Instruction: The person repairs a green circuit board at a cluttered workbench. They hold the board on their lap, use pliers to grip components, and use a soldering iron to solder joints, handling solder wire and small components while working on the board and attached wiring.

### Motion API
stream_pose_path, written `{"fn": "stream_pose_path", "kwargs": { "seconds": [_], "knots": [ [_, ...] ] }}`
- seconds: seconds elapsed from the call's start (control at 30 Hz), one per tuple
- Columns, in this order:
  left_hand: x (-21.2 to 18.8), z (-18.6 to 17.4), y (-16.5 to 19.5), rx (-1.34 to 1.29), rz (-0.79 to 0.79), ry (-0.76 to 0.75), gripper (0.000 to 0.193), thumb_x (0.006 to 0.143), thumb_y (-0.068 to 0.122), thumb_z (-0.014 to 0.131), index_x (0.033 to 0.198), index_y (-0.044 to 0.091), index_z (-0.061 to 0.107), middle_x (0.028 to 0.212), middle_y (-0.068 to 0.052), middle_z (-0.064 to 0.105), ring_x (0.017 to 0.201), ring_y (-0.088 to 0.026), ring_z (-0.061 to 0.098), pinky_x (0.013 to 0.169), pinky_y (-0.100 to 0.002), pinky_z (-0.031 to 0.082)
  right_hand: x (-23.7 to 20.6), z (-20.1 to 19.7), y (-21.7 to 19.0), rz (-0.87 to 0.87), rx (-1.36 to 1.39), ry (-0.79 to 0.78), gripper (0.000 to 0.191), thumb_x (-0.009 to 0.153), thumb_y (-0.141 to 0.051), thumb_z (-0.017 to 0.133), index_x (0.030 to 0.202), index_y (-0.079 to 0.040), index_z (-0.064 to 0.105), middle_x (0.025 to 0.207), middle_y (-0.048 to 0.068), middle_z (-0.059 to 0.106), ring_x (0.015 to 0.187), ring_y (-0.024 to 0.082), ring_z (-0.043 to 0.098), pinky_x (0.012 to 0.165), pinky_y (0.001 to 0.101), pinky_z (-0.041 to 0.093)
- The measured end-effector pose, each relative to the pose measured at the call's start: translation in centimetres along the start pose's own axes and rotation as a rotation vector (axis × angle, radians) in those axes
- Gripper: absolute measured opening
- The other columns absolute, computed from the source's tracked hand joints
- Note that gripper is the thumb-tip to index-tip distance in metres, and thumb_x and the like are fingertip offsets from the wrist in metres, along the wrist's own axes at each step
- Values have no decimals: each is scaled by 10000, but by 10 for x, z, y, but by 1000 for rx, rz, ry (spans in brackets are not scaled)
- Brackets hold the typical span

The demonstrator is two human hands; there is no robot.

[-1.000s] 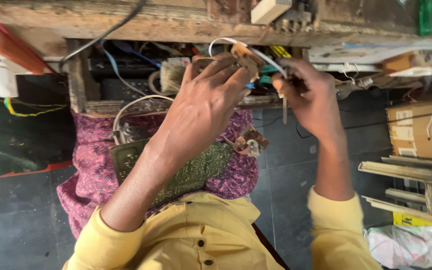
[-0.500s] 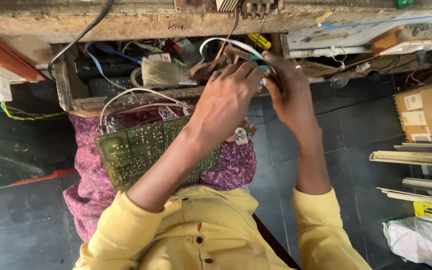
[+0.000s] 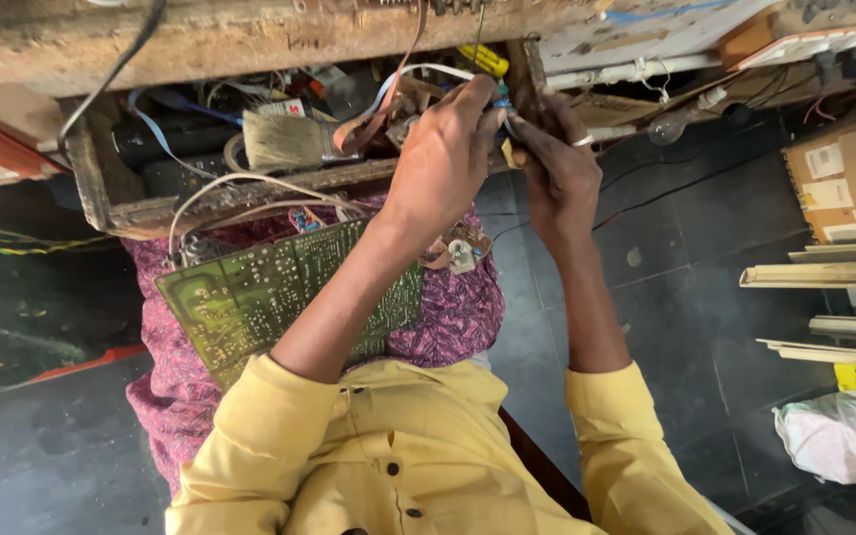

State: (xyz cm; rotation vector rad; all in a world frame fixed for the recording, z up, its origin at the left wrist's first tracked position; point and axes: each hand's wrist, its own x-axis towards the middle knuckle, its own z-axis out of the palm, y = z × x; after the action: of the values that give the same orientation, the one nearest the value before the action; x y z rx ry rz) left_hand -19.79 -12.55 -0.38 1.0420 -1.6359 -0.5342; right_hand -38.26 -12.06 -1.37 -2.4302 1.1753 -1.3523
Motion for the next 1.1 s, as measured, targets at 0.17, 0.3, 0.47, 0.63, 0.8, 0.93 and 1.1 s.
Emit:
{"fn": "stream_pose_path", "kwargs": {
  "seconds": [0.17,0.3,0.47,0.63,0.8,0.93,1.1],
  "knots": [
    [1,2,-9,-94,-31,10,241,1046,103,618,1241,-22,553,1047,-214,719,840,-340,740,758,-434,566,-18,-1,9,250,107,202,218,1083,6,663,1299,28,681,1259,174,746,1117,214,726,995,329,569],
    [3,2,-12,-174,-68,-35,254,1074,138,611,1264,-20,551,1039,-200,733,805,-261,786,734,-392,588,-31,-14,3,221,1,242,213,1170,-136,575,1282,34,638,1166,162,714,946,164,668,834,290,543],
    [2,4,-16,-183,-118,-19,313,1088,153,586,1318,-38,495,1028,-213,717,839,-241,802,723,-369,599,-34,-12,-3,503,232,14,544,1156,-453,417,1433,8,499,795,36,618,664,73,519,585,250,402],
    [9,-2,-17,-223,-70,35,209,1111,127,569,1273,-1,537,1024,-194,729,899,-250,805,759,-367,606,-53,-25,7,563,371,-73,633,1126,-561,424,1421,-3,480,732,-1,511,604,61,434,533,234,318],
    [5,-14,2,-176,-86,-68,159,1066,112,614,1174,-3,596,838,-168,725,781,-257,763,709,-366,563,-88,-49,38,1270,699,-14,467,1073,-472,474,1155,-33,609,710,14,573,489,82,446,403,228,311],
    [-11,-24,21,-240,-120,-104,166,1067,108,610,1189,0,635,820,-149,728,748,-214,765,659,-342,560,-133,-34,16,1549,1046,-338,269,999,-218,586,1212,-55,572,852,43,644,606,113,546,459,252,406],
    [-16,-36,39,-259,-213,-97,197,1022,136,669,1187,29,682,778,-116,753,699,-185,792,584,-322,566,-128,-56,-30,1081,861,-396,241,1047,-115,591,1197,55,671,889,53,667,685,87,552,560,235,453]
  ]
}}
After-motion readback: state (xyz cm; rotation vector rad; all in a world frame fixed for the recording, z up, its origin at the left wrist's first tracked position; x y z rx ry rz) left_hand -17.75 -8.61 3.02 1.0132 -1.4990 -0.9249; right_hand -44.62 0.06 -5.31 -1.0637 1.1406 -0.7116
